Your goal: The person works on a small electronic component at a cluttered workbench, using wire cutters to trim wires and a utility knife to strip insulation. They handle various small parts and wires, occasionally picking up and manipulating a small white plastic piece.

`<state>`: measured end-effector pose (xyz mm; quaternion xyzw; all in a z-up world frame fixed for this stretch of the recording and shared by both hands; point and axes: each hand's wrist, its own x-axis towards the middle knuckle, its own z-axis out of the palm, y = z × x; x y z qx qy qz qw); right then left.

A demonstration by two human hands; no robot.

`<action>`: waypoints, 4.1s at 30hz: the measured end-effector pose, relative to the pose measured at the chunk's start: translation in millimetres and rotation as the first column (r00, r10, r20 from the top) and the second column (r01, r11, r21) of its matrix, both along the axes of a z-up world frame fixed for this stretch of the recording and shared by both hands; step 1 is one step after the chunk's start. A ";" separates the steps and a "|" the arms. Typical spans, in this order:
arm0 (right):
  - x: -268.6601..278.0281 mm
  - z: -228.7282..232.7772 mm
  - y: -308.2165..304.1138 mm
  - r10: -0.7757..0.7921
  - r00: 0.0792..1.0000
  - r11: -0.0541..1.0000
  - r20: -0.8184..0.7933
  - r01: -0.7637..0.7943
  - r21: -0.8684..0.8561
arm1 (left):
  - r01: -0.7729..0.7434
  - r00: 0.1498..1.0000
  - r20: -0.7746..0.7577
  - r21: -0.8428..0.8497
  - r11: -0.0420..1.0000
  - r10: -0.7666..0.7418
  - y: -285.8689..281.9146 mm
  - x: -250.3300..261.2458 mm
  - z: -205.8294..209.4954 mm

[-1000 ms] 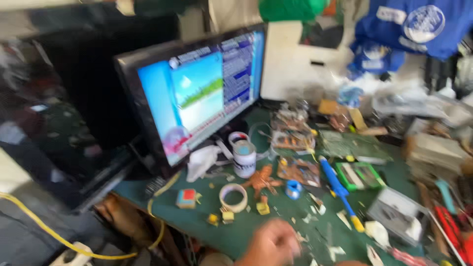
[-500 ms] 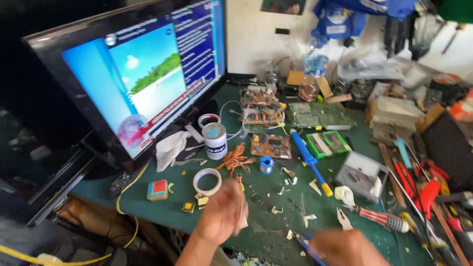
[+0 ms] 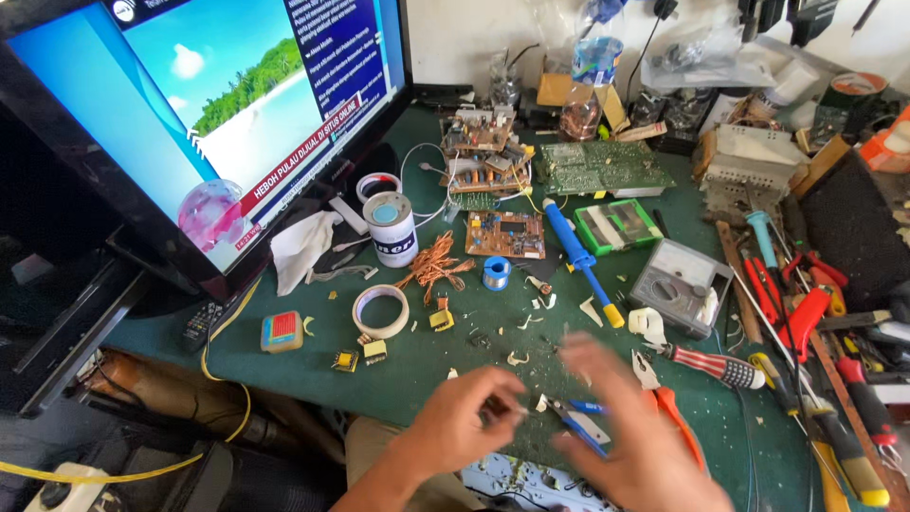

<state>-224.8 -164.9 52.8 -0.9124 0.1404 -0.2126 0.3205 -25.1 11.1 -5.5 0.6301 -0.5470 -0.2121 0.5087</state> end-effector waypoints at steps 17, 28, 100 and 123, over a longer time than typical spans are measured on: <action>8.2 -19.2 0.7 -0.173 0.938 0.984 -0.299 0.180 -0.003 | 0.217 0.695 -0.692 -0.059 0.974 -0.197 3.4 -5.5 -5.0; -6.3 -24.9 0.2 -0.432 0.896 0.840 -0.100 0.440 0.318 | 0.059 0.973 -0.225 0.032 0.998 -0.050 14.3 -3.3 33.1; -10.9 13.5 -6.3 -0.191 0.957 0.974 0.218 0.158 0.160 | 0.011 0.728 -0.672 -0.183 0.983 -0.133 -10.6 -9.3 -30.4; -5.7 21.3 26.6 0.345 0.896 0.938 0.281 -0.338 -0.074 | -0.447 0.876 -0.296 -0.202 0.872 0.381 -17.2 4.2 -44.4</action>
